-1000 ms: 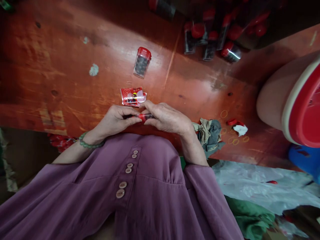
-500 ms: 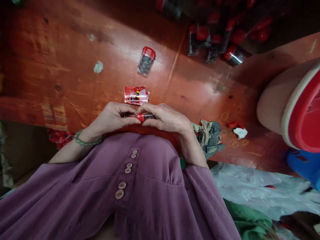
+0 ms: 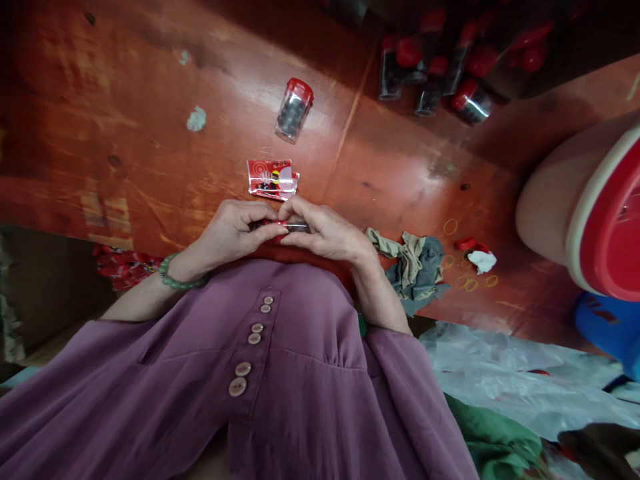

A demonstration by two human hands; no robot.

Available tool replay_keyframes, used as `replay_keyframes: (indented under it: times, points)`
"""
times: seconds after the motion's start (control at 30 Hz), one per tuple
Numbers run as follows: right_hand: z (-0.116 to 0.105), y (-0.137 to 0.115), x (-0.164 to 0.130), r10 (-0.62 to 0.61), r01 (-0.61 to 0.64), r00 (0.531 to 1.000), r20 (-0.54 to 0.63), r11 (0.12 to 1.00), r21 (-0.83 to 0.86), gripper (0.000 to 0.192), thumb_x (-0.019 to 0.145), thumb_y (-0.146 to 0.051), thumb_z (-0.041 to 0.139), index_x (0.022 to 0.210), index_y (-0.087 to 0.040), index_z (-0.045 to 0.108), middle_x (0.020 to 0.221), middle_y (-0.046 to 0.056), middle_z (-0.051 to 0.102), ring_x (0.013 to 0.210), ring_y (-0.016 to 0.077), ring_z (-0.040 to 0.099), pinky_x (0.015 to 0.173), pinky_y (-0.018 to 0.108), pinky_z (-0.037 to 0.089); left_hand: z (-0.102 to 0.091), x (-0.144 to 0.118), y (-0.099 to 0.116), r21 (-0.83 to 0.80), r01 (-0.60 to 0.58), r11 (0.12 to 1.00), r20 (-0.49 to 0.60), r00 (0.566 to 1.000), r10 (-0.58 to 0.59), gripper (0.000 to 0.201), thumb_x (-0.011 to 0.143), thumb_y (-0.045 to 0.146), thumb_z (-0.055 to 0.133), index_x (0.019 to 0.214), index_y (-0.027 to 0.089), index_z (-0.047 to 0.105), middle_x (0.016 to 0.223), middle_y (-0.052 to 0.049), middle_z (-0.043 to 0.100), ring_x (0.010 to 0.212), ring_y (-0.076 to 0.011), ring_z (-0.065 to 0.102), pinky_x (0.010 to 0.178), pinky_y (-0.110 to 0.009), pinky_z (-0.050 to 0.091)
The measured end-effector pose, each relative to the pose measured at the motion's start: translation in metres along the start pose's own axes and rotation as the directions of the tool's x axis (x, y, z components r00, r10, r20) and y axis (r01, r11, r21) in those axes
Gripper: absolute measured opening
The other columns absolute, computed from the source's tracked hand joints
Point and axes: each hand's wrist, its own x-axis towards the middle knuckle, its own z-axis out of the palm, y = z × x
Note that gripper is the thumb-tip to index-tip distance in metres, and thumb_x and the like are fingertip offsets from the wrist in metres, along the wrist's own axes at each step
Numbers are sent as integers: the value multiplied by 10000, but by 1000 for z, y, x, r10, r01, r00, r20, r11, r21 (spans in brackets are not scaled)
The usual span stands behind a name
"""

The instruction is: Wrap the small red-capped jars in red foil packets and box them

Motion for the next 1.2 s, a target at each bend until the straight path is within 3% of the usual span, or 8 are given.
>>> replay_keyframes:
  times: [0.1, 0.17, 0.43, 0.57, 0.7, 0.9, 1.03, 1.2]
  points:
    - [12, 9, 2, -7, 27, 998, -67, 950, 310, 273, 865, -352, 672, 1013, -211, 491, 915, -17, 599, 829, 118, 592, 778, 256, 470, -12, 0, 5, -30, 66, 997, -11, 998, -67, 213, 789, 366, 733, 906, 195, 780, 823, -38, 765, 699, -165, 659, 675, -263, 466]
    - [17, 11, 2, -2, 31, 997, -74, 921, 388, 287, 863, -340, 682, 1034, -218, 487, 920, -22, 608, 829, 107, 600, 784, 250, 478, -18, -2, 6, -57, 101, 993, 37, 994, -99, 246, 780, 385, 745, 942, 205, 785, 856, -39, 775, 725, -177, 677, 686, -266, 478]
    - [8, 7, 0, -94, 98, 994, -58, 993, 68, 311, 880, -365, 684, 1121, -186, 601, 1077, 24, 667, 948, 148, 617, 860, 281, 469, -18, -1, 1, -192, 281, 940, 116, 958, -263, 210, 726, 397, 779, 744, 188, 792, 623, -18, 710, 535, -128, 587, 533, -244, 412]
    - [11, 8, -1, -81, 93, 991, -107, 989, 116, 256, 888, -356, 676, 1070, -180, 631, 989, 12, 670, 880, 130, 608, 792, 257, 474, -17, 9, -2, -267, 352, 897, 164, 934, -318, 249, 685, 411, 813, 648, 170, 765, 568, -11, 674, 502, -112, 556, 511, -238, 393]
    - [21, 10, 0, 21, 58, 979, -201, 925, 376, 256, 861, -354, 700, 1038, -201, 595, 835, -29, 624, 703, 86, 578, 641, 213, 484, -17, 10, -3, -429, 343, 836, 46, 932, -358, 280, 664, 445, 836, 717, 178, 772, 659, -20, 720, 578, -121, 616, 573, -234, 469]
    - [35, 19, 13, 128, 121, 907, -402, 835, 537, 338, 855, -435, 689, 1084, -240, 536, 841, -35, 632, 620, 65, 574, 536, 179, 476, -4, -1, 2, -786, 220, 577, -19, 926, -378, 417, 559, 445, 910, 852, 186, 765, 850, -48, 756, 736, -141, 679, 687, -248, 555]
    - [44, 15, 22, 71, 206, 889, -452, 820, 533, 292, 899, -433, 632, 1098, -244, 532, 828, -38, 613, 636, 65, 574, 577, 180, 497, 12, 0, 5, -789, 178, 588, -139, 881, -453, 300, 635, 394, 878, 805, 178, 759, 735, -15, 732, 631, -104, 633, 667, -242, 538]
    - [49, 10, 16, 77, 206, 881, -467, 826, 524, 384, 899, -394, 625, 1233, -251, 500, 1073, 27, 649, 901, 120, 646, 861, 276, 555, 16, 6, 6, -774, 171, 609, -195, 851, -487, 277, 642, 400, 868, 786, 191, 757, 743, -10, 738, 666, -119, 640, 713, -273, 528]
